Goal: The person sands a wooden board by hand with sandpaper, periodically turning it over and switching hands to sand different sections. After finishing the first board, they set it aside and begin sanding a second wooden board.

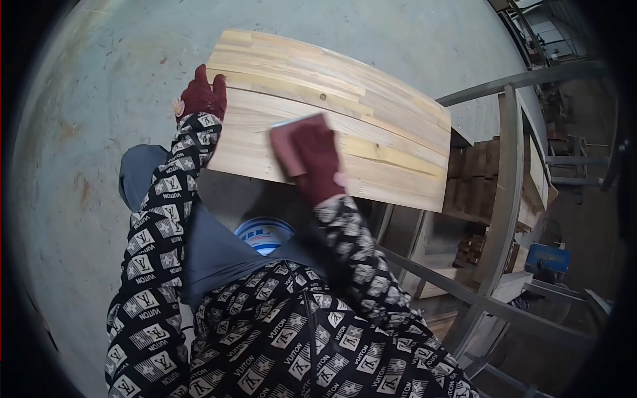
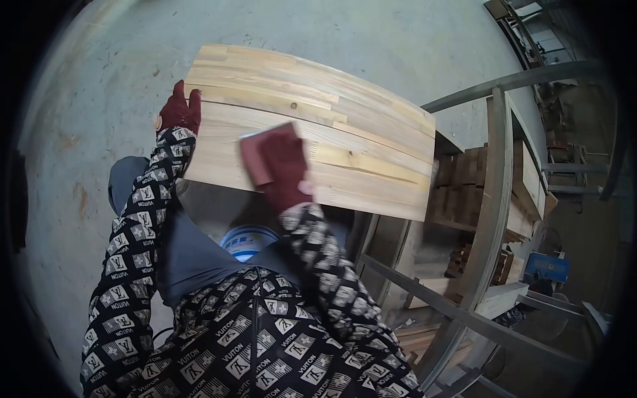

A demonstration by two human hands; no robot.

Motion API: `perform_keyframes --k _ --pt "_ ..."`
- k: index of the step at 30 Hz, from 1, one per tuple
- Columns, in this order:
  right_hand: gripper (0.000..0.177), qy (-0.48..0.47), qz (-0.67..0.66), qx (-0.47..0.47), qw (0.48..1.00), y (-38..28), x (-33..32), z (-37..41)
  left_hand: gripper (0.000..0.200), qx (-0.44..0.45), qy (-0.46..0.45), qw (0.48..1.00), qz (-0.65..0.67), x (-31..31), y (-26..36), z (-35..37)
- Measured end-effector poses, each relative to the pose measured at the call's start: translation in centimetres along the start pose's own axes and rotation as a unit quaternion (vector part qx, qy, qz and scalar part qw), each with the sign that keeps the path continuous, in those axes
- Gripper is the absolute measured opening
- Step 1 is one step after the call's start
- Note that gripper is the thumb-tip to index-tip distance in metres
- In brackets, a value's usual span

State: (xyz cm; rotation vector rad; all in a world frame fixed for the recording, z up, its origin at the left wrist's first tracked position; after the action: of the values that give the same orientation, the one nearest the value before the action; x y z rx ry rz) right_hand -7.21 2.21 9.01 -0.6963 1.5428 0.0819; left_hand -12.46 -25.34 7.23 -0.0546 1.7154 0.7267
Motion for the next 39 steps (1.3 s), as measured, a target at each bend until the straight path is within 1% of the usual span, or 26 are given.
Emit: perform_keyframes --k 1,2,3,4,5,7,10,11,12,13,15,16,17,18,19,21,23,25,26,27,29,30,34,36,38,39 --pt "0.054 -0.114 0.033 0.111 0.987 5.1 1.3 0.9 0.057 0.012 0.026 1.0 -0.008 0.2 -0.1 -0.1" --pt "0.048 0.149 -0.088 0.023 0.985 7.6 -1.2 4.2 0.056 0.024 0.052 0.998 -0.014 0.5 -0.1 -0.1" --pt "0.042 0.166 -0.012 0.05 0.985 12.0 -2.7 5.6 0.056 0.021 0.048 0.999 -0.011 0.5 0.0 -0.1" --pt "0.038 0.261 0.039 0.083 0.961 15.4 -5.0 7.3 0.056 0.015 0.035 0.999 -0.008 0.2 0.2 -0.1" --pt "0.037 0.259 0.036 0.172 0.95 18.1 -7.6 8.1 0.056 0.009 0.022 1.0 -0.005 0.2 0.2 -0.2" --pt "0.035 0.238 0.056 0.188 0.951 19.4 -12.8 9.3 0.055 0.011 0.026 1.0 -0.012 0.1 0.0 -0.4" --pt "0.036 0.298 0.035 0.236 0.924 20.2 -12.2 9.1 0.055 0.014 0.038 0.999 -0.023 0.3 0.2 -0.5" --pt "0.035 0.302 0.041 0.193 0.933 22.6 -10.0 8.3 0.055 0.011 0.035 0.999 -0.022 0.7 -0.1 -0.6" --pt "0.036 0.321 0.099 0.207 0.919 20.6 -7.6 7.5 0.055 0.009 0.032 0.999 -0.022 0.3 0.0 -0.5" --pt "0.034 0.34 0.063 0.214 0.914 16.8 -5.5 6.6 0.055 0.009 0.029 0.999 -0.023 0.3 0.0 -0.6" --pt "0.043 0.289 -0.032 0.073 0.954 11.0 -0.7 4.0 0.055 0.015 0.03 0.999 -0.022 0.4 -0.1 -0.6" --pt "0.055 0.182 -0.025 0.065 0.981 5.5 -0.7 2.5 0.056 0.015 0.029 0.999 -0.018 0.4 -0.1 -0.5" --pt "0.061 0.158 -0.011 0.027 0.987 0.7 -0.3 2.0 0.056 0.02 0.029 0.999 -0.022 0.4 -0.1 -0.4" --pt "0.063 0.055 -0.024 0.0 0.998 -2.7 -0.2 1.7 0.056 0.02 0.031 0.999 -0.02 0.5 -0.2 -0.4" --pt "0.066 0.023 -0.051 -0.06 0.997 -5.1 -1.2 2.5 0.057 0.02 0.032 0.999 -0.019 0.6 -0.3 -0.4" --pt "0.069 -0.016 -0.08 -0.071 0.994 -5.0 -1.7 3.9 0.057 0.026 0.043 0.999 -0.004 0.8 -0.5 -0.6" --pt "0.064 0.002 -0.035 -0.005 0.999 -1.7 -3.2 5.5 0.057 0.029 0.047 0.998 0.012 0.7 -0.5 -0.4" --pt "0.057 0.141 0.014 0.005 0.99 5.6 -4.1 8.6 0.059 0.014 0.004 1.0 -0.001 0.1 0.1 -0.1" --pt "0.049 0.135 0.116 0.09 0.98 9.3 -5.1 10.3 0.059 0.012 0.004 1.0 0.0 0.1 0.1 -0.2" --pt "0.042 0.22 0.122 0.086 0.964 12.6 -6.8 12.2 0.059 0.009 0.003 1.0 0.001 0.2 0.0 -0.3" --pt "0.039 0.22 0.115 0.187 0.95 17.4 -10.7 14.3 0.059 0.0 0.0 1.0 -0.004 0.2 0.1 -0.3" --pt "0.038 0.244 0.111 0.197 0.943 18.5 -11.8 14.7 0.059 -0.001 -0.001 1.0 -0.003 0.2 0.1 -0.3" --pt "0.035 0.268 0.12 0.215 0.931 18.2 -9.7 13.0 0.059 -0.006 -0.002 1.0 -0.015 0.4 0.0 -0.6" --pt "0.039 0.315 0.124 0.17 0.925 12.9 -6.3 10.5 0.059 -0.004 -0.002 1.0 -0.018 0.6 -0.1 -0.7" --pt "0.047 0.224 0.015 0.105 0.969 6.1 -3.4 7.7 0.058 0.008 0.023 1.0 -0.02 0.6 -0.2 -0.6" --pt "0.06 0.169 0.007 0.085 0.982 4.1 -0.1 6.8 0.058 0.012 0.023 0.999 -0.02 0.7 -0.3 -0.6"
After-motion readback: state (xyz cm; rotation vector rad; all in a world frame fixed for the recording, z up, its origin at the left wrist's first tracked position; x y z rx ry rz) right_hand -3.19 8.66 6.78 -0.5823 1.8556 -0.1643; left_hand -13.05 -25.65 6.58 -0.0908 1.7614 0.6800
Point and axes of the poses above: each hand's wrist, its own z-axis away from the middle knuckle, its own x-axis out of the palm, y = z × x, the point moved 4 cm from there along -z, towards the middle knuckle, and after that the axes turned 5 degrees about x, right-handed, at the moved point
